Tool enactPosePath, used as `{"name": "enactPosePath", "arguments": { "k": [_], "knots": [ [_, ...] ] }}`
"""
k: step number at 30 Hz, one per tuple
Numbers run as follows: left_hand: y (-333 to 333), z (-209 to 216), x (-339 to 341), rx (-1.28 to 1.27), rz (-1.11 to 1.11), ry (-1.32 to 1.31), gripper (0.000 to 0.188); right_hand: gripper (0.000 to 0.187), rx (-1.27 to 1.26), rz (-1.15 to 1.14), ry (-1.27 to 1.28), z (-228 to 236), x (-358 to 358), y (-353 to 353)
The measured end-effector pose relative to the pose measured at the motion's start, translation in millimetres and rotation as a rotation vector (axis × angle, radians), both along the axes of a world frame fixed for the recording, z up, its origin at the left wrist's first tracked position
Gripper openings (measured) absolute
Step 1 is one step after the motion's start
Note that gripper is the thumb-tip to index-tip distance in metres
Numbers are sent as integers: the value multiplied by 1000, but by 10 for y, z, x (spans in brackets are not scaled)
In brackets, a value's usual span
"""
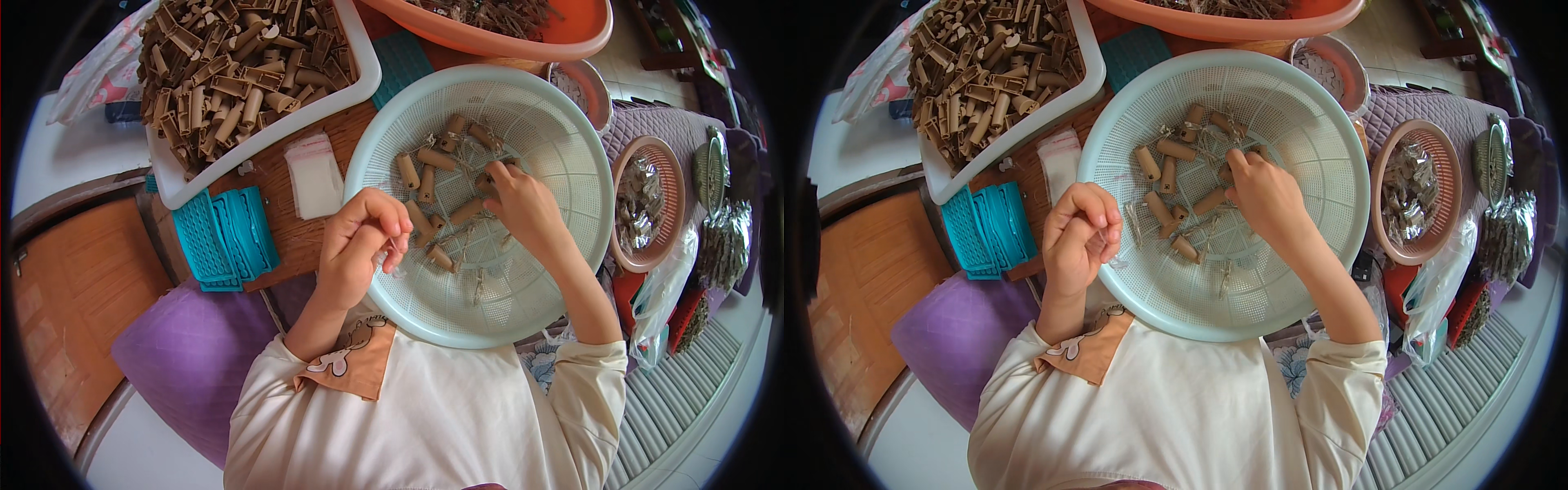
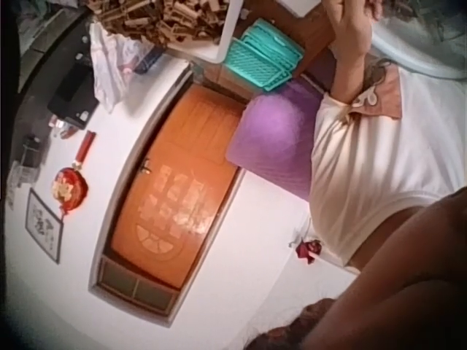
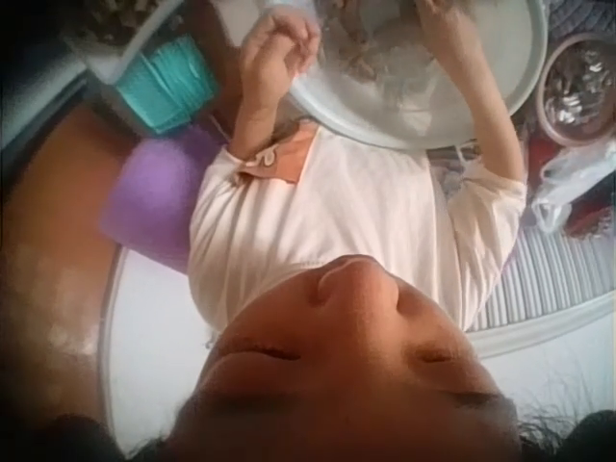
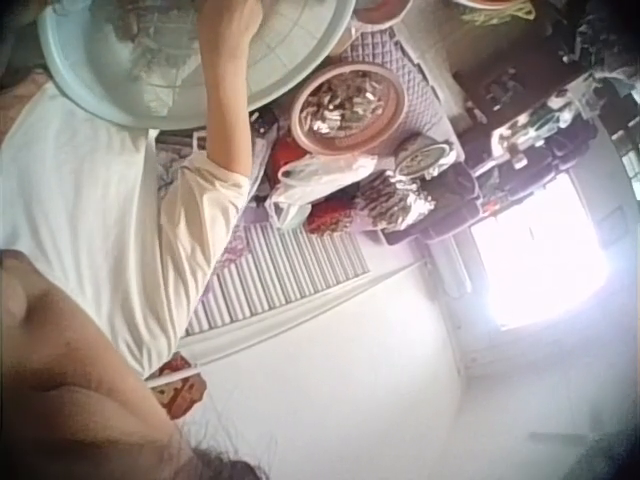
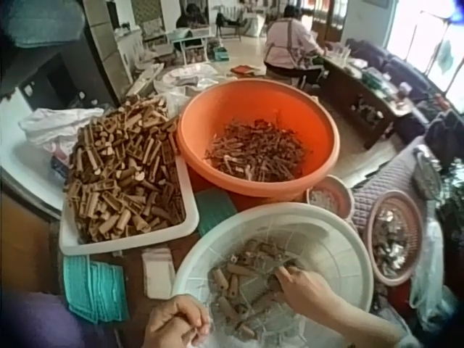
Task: The person assembles small brown cylinders with white threads into a white basket by hand.
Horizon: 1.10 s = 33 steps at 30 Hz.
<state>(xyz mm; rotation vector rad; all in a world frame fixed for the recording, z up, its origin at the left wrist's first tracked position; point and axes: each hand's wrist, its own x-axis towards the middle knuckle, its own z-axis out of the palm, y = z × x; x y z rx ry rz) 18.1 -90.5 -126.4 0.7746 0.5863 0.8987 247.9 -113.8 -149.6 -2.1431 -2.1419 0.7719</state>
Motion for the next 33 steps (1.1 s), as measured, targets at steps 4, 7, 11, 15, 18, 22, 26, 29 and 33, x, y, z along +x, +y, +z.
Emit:
{"name": "enactPosePath", "arguments": {
  "k": [4,7,11,15,18,22,26,29,33],
  "knots": [
    [-33,-34,-33,-62,-71,-124,9,35,-54,-44,135,-100,103,108],
    [-52,-83,-23,-79,-71,-196,8,36,2,-120,267,-25,176,134],
    [-57,-149,39,-60,-118,-153,14,25,93,1,106,-91,79,24],
    [-58,-120,96,-57,-149,-89,15,23,2,83,-11,-103,20,52],
    [-76,-126,96,-51,-161,-53,13,26,-97,-19,182,6,62,120],
    [-99,-87,135,-71,-88,129,7,37,-230,-314,716,226,105,163],
    [-104,-101,149,-47,-178,138,11,37,-250,-610,1517,429,-101,55],
    [-138,-31,196,-4,-250,232,23,36,-141,-524,1564,411,-123,29],
    [-120,-26,164,71,-327,303,27,32,259,-185,424,343,-105,51]
  ]
}}
